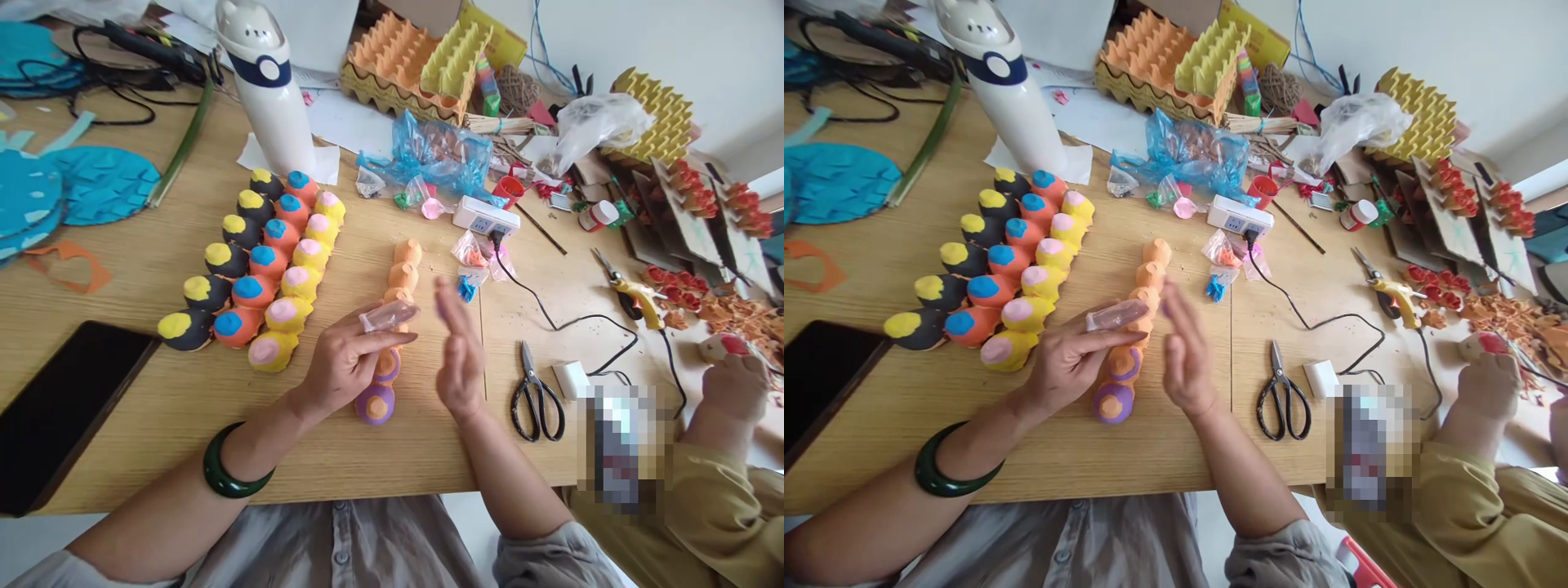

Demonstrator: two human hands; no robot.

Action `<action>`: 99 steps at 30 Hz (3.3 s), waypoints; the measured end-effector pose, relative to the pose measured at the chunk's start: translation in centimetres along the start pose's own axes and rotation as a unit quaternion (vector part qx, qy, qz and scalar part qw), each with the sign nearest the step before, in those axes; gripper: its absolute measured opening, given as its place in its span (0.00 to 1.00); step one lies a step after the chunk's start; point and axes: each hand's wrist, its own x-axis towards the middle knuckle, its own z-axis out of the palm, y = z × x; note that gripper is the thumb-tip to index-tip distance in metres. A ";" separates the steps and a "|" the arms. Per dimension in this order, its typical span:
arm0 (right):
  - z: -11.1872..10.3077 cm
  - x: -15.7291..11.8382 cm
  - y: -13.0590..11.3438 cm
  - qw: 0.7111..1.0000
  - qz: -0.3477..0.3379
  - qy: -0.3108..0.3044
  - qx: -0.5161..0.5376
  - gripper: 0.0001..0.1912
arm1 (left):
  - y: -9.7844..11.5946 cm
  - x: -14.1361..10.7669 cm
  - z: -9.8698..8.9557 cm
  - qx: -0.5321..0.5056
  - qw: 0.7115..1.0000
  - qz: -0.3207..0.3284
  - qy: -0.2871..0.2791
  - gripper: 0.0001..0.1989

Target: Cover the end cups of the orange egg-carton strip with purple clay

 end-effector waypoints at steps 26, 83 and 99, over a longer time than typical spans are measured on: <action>-0.9 1.7 -0.3 0.819 0.440 -0.081 0.360 0.20 | -0.3 0.9 -0.7 -0.565 0.736 -0.369 -0.056 0.24; 3.0 27.1 10.0 0.856 0.347 -0.192 -0.332 0.06 | -0.5 1.6 0.9 -0.277 0.868 -0.393 0.122 0.07; 2.4 25.7 7.3 0.887 0.380 -0.147 -0.219 0.11 | -0.9 1.7 0.2 -0.269 0.878 -0.379 0.116 0.10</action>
